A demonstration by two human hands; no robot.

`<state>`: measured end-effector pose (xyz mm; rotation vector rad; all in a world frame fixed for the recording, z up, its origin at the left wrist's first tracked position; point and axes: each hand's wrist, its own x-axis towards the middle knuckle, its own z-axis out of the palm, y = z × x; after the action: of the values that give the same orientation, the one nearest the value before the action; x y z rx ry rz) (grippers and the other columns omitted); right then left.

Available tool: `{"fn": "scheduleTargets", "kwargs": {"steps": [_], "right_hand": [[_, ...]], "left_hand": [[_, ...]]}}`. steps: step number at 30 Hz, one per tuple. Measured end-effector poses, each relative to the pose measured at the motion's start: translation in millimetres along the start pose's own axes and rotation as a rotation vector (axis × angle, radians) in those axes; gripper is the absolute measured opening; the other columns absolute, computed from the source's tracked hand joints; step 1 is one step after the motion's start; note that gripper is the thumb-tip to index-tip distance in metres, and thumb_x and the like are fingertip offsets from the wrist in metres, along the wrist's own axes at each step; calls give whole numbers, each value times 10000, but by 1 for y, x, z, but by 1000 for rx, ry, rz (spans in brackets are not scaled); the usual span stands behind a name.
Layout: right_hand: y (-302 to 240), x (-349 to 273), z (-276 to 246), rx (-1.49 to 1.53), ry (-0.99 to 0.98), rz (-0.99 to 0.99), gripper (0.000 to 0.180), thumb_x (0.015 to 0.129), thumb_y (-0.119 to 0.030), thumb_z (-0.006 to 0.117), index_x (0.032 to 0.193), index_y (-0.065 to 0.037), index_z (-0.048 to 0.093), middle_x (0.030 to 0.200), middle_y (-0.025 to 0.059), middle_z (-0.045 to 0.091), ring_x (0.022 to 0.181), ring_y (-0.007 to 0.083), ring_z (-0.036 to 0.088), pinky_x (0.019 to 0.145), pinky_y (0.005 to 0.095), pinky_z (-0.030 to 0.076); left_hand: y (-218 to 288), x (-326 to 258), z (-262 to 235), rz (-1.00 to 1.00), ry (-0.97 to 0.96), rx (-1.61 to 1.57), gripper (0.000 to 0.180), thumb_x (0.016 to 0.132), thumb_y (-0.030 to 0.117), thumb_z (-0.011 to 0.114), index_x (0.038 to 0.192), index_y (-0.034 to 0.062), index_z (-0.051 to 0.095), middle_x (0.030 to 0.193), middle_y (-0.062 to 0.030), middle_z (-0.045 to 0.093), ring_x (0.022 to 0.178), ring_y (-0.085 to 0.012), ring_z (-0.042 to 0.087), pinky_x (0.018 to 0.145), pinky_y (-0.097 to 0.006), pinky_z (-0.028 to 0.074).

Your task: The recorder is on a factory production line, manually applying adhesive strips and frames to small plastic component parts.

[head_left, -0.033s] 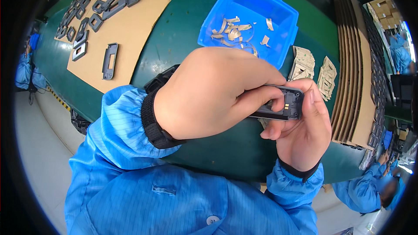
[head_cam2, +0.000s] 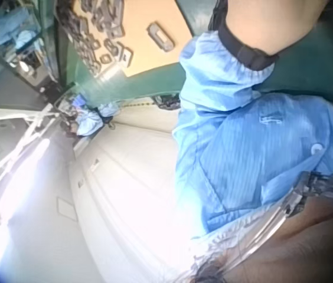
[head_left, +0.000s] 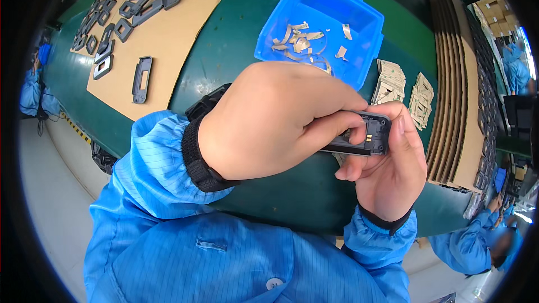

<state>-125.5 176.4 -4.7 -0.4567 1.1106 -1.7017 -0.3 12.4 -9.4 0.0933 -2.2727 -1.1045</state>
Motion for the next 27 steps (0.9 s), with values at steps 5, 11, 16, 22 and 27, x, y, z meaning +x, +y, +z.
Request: {"fn": "scheduleTargets", "kwargs": {"steps": [5,11,16,22,27], "right_hand": [[3,4,-1,44,-40,-5,396,1086,-330,407,1178,40,515,965,175,660,636,211,665,628,361,632],[6,3,1,158,-65,31,367,1086,-313,406,1187,28,495,983,192,662,658,233,681,626,378,637],[5,1,3,172,-66,78,372,1084,-315,411,1211,29,471,983,195,662,633,253,682,608,377,630],[6,6,-2,191,-99,103,391,1083,-326,410,1214,35,480,954,186,663,603,246,674,578,358,621],[8,8,3,116,-31,74,395,1101,-307,312,1202,56,427,903,205,644,516,204,652,482,318,607]], "left_hand": [[1,1,-1,34,-15,54,128,825,-5,739,947,28,724,795,-81,712,691,-214,689,612,-296,520],[-1,0,1,-114,-28,-137,38,857,0,709,887,17,693,769,-67,707,646,-186,670,570,-284,499],[-2,2,-3,-106,-128,-189,44,872,17,707,847,14,671,725,-41,699,622,-139,649,531,-255,477],[-2,0,2,-25,-63,-28,64,849,20,720,830,41,662,679,-35,668,546,-179,603,504,-293,451],[-9,0,3,44,-68,114,112,830,44,753,783,51,652,636,-36,625,520,-202,578,485,-302,426]]}}
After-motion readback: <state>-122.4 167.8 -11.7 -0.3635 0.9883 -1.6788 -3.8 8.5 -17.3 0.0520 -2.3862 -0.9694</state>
